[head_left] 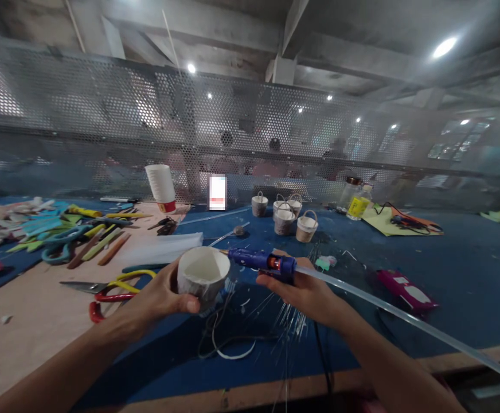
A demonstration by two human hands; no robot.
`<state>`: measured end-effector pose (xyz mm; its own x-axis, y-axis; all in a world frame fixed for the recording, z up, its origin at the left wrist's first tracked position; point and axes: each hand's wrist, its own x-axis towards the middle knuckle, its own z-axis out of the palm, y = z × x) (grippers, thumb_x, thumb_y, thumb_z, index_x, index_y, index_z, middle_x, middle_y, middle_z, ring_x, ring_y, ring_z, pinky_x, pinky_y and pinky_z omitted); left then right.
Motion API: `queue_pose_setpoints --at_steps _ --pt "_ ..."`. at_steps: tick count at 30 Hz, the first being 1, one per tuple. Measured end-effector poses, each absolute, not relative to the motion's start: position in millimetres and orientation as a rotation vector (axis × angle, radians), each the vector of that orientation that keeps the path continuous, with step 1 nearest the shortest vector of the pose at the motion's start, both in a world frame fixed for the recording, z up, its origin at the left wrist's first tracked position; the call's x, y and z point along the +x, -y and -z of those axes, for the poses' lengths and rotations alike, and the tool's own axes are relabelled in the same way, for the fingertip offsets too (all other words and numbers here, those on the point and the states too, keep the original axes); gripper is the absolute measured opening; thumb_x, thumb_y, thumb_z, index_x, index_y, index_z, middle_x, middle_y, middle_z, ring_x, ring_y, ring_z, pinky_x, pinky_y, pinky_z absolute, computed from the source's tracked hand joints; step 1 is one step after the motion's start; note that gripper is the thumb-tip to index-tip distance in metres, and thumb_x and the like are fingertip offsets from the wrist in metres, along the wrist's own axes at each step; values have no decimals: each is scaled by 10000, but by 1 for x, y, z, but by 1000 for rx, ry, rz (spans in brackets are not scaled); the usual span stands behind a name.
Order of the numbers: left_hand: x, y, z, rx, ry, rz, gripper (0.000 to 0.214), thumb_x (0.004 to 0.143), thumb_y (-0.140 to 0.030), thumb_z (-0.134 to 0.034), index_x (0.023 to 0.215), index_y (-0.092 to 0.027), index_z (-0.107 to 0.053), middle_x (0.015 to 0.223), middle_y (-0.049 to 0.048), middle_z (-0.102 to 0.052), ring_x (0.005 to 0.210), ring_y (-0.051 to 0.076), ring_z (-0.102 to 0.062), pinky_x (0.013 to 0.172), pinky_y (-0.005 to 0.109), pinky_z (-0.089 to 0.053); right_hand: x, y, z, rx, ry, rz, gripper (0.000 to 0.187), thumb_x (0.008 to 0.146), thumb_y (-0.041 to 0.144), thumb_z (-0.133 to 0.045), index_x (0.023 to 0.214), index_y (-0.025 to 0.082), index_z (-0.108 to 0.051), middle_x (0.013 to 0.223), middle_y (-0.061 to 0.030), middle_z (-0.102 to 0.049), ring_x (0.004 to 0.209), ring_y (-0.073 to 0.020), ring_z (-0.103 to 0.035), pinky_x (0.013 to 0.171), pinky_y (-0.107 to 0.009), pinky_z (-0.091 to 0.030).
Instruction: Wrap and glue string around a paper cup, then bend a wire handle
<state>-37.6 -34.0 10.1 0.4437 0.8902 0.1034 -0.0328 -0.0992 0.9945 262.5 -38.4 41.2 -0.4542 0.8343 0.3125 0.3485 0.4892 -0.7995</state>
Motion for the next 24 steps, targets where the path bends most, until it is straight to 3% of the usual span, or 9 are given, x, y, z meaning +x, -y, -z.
queue_pose_setpoints --at_steps 4,15,24 --pt "-35 36 -13 1448 -959 -980 1051 518 -475 -931 1431 -211 -484 1192 126 -701 1104 359 -601 777 333 -525 262 42 -48 -976 2107 -772 273 930 483 -628 887 216 -593 704 27 -536 612 -120 -469 560 -270 -333" --pt "-34 43 -19 1413 -928 -971 831 719 -494 -806 1445 -249 -486 1330 138 -638 1246 374 -547 920 371 -510 262 41 -43 -960 2171 -602 226 957 444 -599 931 221 -574 750 20 -614 632 -128 -539 599 -254 -352" --pt "-31 45 -24 1444 -947 -963 817 723 -478 -814 1435 -252 -485 1351 133 -625 1255 377 -542 864 342 -521 261 38 -44 -991 2252 -463 244 962 475 -567 980 232 -550 755 0 -628 599 -146 -555 587 -247 -354"
